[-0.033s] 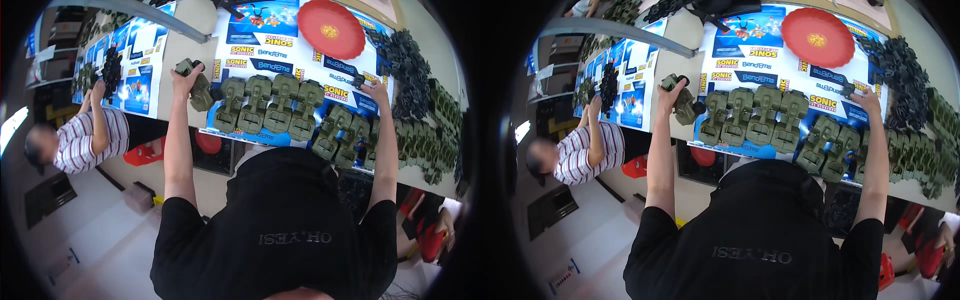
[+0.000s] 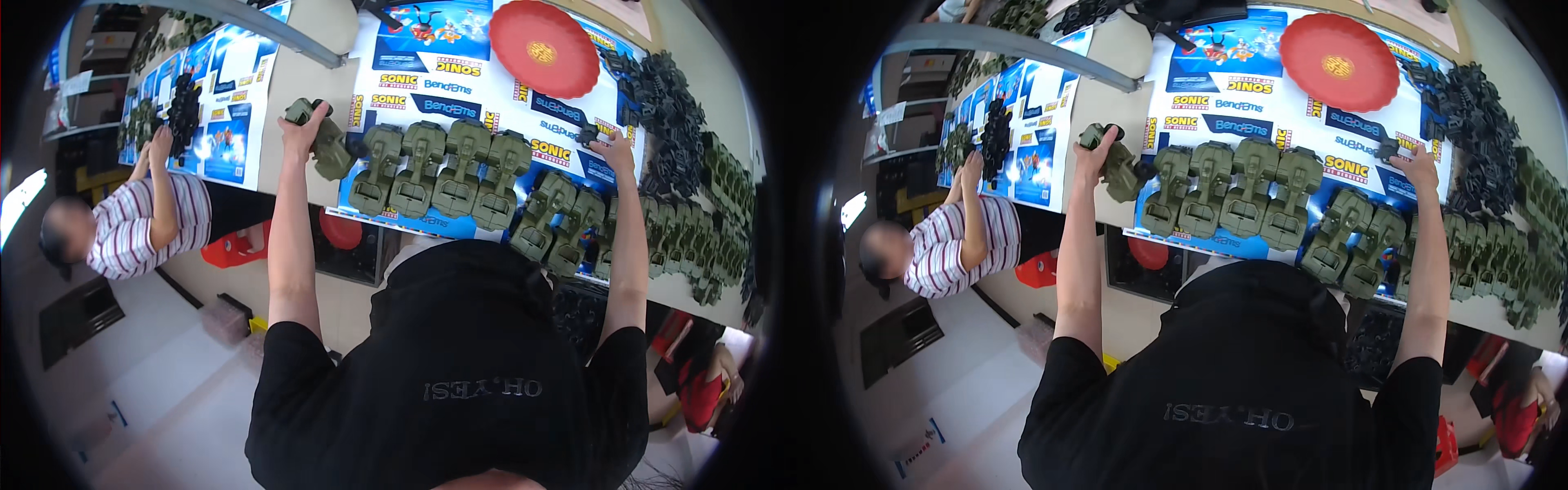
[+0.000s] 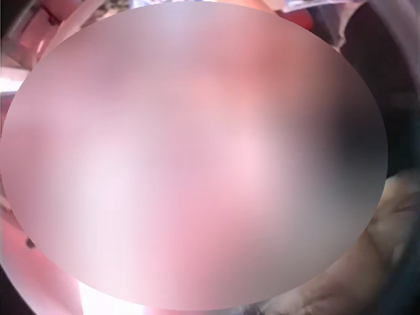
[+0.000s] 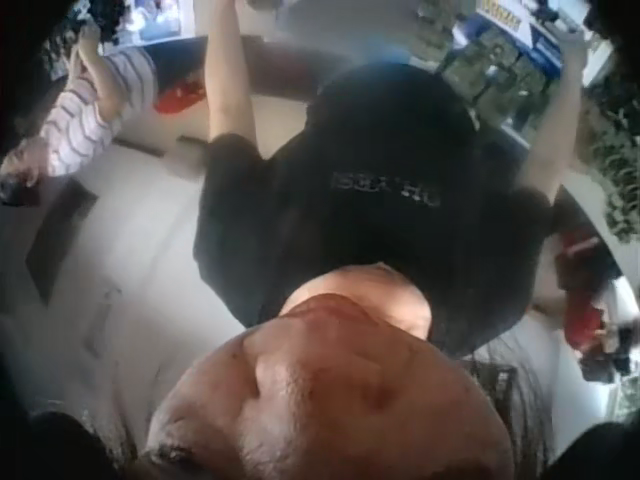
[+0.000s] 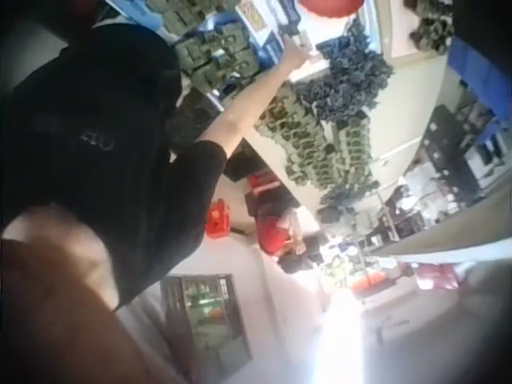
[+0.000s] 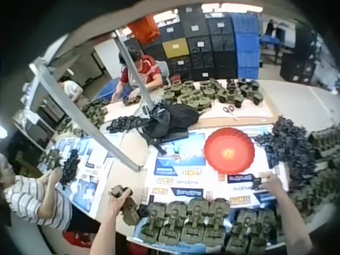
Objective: The person assembles green plastic toy components by hand, inserting small black parts into the green bodies. They handle the items one by one, placing the finished units on a table alongside other completed toys. The person also briefly handles a small paper document.
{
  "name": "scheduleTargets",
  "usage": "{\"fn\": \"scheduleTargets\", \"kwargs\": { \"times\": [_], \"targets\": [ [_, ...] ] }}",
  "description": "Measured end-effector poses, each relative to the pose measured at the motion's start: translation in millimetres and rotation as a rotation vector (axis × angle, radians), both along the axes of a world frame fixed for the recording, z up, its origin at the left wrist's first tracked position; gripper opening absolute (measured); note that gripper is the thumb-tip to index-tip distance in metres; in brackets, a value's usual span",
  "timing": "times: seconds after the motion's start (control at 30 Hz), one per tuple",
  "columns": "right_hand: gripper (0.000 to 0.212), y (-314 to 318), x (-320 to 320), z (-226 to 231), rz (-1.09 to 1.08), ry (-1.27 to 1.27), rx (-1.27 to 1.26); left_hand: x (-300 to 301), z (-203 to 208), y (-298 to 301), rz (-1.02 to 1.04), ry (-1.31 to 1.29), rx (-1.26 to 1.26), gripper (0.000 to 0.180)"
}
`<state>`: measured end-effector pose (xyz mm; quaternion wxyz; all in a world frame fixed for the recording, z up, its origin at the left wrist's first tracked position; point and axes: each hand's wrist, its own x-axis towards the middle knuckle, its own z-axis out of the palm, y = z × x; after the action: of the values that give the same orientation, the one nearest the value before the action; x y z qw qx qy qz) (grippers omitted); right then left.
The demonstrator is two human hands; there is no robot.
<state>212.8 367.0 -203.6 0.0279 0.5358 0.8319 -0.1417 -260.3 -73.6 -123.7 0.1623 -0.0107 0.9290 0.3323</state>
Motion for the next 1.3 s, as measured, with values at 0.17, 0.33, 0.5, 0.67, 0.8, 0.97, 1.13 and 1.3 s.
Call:
{"fn": "scheduleTargets", "kwargs": {
  "times": [0.17, 0.33, 0.5, 0.67, 0.8, 0.97, 1.13, 1.3],
  "targets": [
    [0.034, 4, -3, -14, 0.029, 0.177, -0.114, 7, -19, -22, 0.532, -0.198, 0.149, 0.118],
    [0.034, -2, 5, -22, -0.009, 0.274, -0.116, -18, -22, -71, -0.071, -0.320, -0.401, 0.086],
    [0.058, -12, 6, -22, -0.037, 0.226, -0.062, 30, 24, -35, -0.983, 0.578, -0.886, 0.102],
    [0.051, -19, -5, -22, -0.137, 0.258, -0.102, 7, -21, -43, -1.251, 0.539, -0.584, 0.091],
    [0.049, -23, -5, -10, -0.200, 0.284, -0.179, 30, 3, -39, -1.201, 0.495, -0.655, 0.048],
    [0.052, -11, -14, -21, -0.345, 0.285, -0.088, 59, 20, -69, -1.005, 0.473, -0.480, 0.044],
    [0.038, -5, -24, -31, -0.250, 0.346, -0.042, 95, 89, -83, -0.695, -0.015, -0.084, 0.047],
    [0.027, -35, -36, 20, -0.434, 0.887, -0.431, 141, 118, -55, -0.763, -0.384, 0.218, 0.046]
  ]
}}
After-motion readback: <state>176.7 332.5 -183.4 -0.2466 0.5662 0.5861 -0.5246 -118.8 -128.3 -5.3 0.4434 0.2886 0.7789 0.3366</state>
